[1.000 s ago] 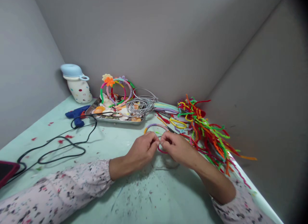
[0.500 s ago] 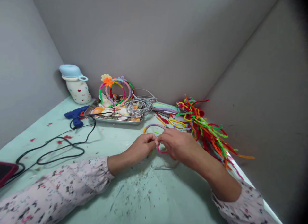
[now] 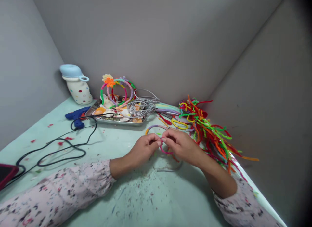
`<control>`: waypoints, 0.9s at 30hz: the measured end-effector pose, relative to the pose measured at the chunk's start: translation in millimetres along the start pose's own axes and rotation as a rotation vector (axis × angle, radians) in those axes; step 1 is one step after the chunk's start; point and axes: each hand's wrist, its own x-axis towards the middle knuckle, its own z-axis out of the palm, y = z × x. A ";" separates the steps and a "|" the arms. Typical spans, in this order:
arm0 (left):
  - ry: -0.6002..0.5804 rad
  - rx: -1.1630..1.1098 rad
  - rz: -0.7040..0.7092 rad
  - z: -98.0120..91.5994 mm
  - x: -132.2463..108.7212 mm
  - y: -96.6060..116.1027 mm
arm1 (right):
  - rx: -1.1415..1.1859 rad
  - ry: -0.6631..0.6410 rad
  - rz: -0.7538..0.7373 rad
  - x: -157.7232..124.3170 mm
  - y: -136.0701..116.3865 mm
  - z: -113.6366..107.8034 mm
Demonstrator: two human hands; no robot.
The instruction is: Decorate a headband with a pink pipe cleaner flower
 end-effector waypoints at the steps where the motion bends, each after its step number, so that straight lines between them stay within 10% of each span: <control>1: -0.024 -0.003 -0.003 -0.4 -0.7 0.8 | 0.014 -0.038 -0.032 0.1 0.3 -2.8; 8: -0.236 -0.008 -0.071 0.4 -3.5 1.9 | 0.095 -0.346 -0.206 -0.6 2.9 -20.8; 15: 0.002 -0.026 -0.018 1.8 0.4 1.9 | 0.205 -0.123 0.023 0.8 11.1 -8.3; 27: 0.063 0.149 0.061 1.2 -2.0 1.4 | 0.106 -0.051 0.098 1.7 6.3 2.8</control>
